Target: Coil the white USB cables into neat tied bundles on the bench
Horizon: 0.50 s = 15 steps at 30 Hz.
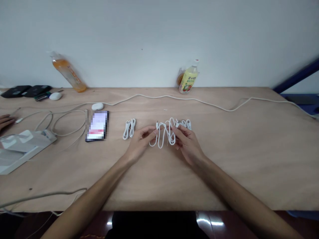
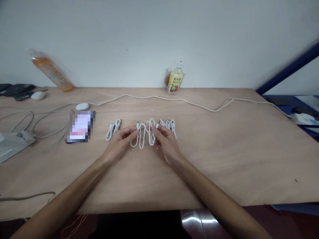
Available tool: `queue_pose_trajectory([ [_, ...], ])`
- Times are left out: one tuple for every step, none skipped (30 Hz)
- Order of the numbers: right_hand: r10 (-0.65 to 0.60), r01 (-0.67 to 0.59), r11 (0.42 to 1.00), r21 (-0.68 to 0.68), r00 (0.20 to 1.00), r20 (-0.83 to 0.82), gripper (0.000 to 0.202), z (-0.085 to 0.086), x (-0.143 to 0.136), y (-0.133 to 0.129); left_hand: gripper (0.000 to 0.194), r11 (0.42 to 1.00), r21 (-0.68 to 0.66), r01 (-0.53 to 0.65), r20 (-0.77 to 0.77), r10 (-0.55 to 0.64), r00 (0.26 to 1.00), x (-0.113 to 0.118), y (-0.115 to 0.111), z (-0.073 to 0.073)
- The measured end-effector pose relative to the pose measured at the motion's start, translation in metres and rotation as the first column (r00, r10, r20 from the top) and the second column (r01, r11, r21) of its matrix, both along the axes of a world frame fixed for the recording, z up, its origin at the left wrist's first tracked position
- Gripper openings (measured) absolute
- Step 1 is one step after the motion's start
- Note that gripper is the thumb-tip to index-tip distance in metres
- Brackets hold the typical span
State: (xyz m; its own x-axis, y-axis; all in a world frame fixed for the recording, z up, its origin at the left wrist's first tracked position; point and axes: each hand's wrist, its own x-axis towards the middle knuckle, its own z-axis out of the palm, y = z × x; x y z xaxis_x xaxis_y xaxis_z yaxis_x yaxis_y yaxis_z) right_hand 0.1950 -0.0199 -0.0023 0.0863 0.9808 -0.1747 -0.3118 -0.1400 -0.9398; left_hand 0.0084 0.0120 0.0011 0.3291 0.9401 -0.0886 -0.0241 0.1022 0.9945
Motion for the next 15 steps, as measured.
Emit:
queue_pose_trajectory([
  [0.015, -0.015, 1.000, -0.003, 1.000, -0.016, 0.052, 0.0010, -0.0002, -0.0002, 0.038, 1.000, -0.008, 0.003, 0.009, -0.002, 1.000, 0.0001, 0.0000, -0.0002],
  [0.033, -0.034, 0.999, -0.005, 0.999, -0.031, 0.051, 0.0017, -0.0004, -0.0003, 0.036, 1.000, -0.019, 0.005, 0.024, -0.005, 1.000, 0.0003, -0.0001, -0.0006],
  [0.052, -0.053, 0.999, -0.009, 0.998, -0.046, 0.051, 0.0022, -0.0005, -0.0005, 0.035, 0.999, -0.033, 0.007, 0.039, -0.006, 0.999, 0.0005, -0.0003, -0.0012],
  [0.068, -0.069, 0.997, -0.016, 0.996, -0.060, 0.051, 0.0024, -0.0005, -0.0006, 0.034, 0.999, -0.045, 0.002, 0.053, 0.000, 0.999, 0.0008, -0.0004, -0.0018],
  [0.076, -0.078, 0.997, -0.027, 0.994, -0.074, 0.050, 0.0023, -0.0004, -0.0006, 0.034, 0.998, -0.059, -0.002, 0.064, 0.006, 0.998, 0.0009, -0.0005, -0.0024],
  [0.080, -0.084, 0.996, -0.042, 0.993, -0.088, 0.051, 0.0019, -0.0001, -0.0007, 0.035, 0.997, -0.074, -0.010, 0.074, 0.015, 0.997, 0.0009, -0.0007, -0.0029],
  [0.081, -0.087, 0.995, -0.057, 0.992, -0.102, 0.051, 0.0013, 0.0003, -0.0007, 0.036, 0.996, -0.090, -0.019, 0.082, 0.027, 0.996, 0.0008, -0.0008, -0.0032],
  [0.083, -0.091, 0.993, -0.072, 0.990, -0.114, 0.052, 0.0007, 0.0007, -0.0007, 0.038, 0.994, -0.105, -0.030, 0.091, 0.039, 0.995, 0.0007, -0.0010, -0.0034],
  [0.085, -0.096, 0.992, -0.085, 0.989, -0.123, 0.052, 0.0002, 0.0013, -0.0008, 0.041, 0.992, -0.121, -0.038, 0.103, 0.051, 0.993, 0.0005, -0.0011, -0.0036],
  [0.090, -0.103, 0.990, -0.094, 0.988, -0.128, 0.052, -0.0002, 0.0018, -0.0008, 0.043, 0.989, -0.139, -0.043, 0.117, 0.060, 0.991, 0.0004, -0.0012, -0.0038],
  [0.096, -0.110, 0.989, -0.099, 0.987, -0.131, 0.052, -0.0004, 0.0022, -0.0008, 0.044, 0.986, -0.158, -0.044, 0.130, 0.065, 0.989, 0.0003, -0.0013, -0.0041],
  [0.101, -0.115, 0.988, -0.101, 0.986, -0.130, 0.052, -0.0004, 0.0024, -0.0008, 0.046, 0.984, -0.175, -0.041, 0.142, 0.066, 0.988, 0.0003, -0.0013, -0.0044],
  [0.103, -0.116, 0.988, -0.099, 0.986, -0.130, 0.051, -0.0002, 0.0025, -0.0007, 0.047, 0.981, -0.190, -0.034, 0.151, 0.063, 0.986, 0.0004, -0.0013, -0.0047],
  [0.105, -0.118, 0.989, -0.095, 0.986, -0.131, 0.051, 0.0001, 0.0025, -0.0006, 0.048, 0.979, -0.202, -0.022, 0.160, 0.055, 0.986, 0.0004, -0.0013, -0.0048],
  [0.107, -0.120, 0.989, -0.088, 0.985, -0.134, 0.052, 0.0005, 0.0024, -0.0003, 0.050, 0.977, -0.214, -0.006, 0.167, 0.043, 0.985, 0.0004, -0.0013, -0.0048],
])
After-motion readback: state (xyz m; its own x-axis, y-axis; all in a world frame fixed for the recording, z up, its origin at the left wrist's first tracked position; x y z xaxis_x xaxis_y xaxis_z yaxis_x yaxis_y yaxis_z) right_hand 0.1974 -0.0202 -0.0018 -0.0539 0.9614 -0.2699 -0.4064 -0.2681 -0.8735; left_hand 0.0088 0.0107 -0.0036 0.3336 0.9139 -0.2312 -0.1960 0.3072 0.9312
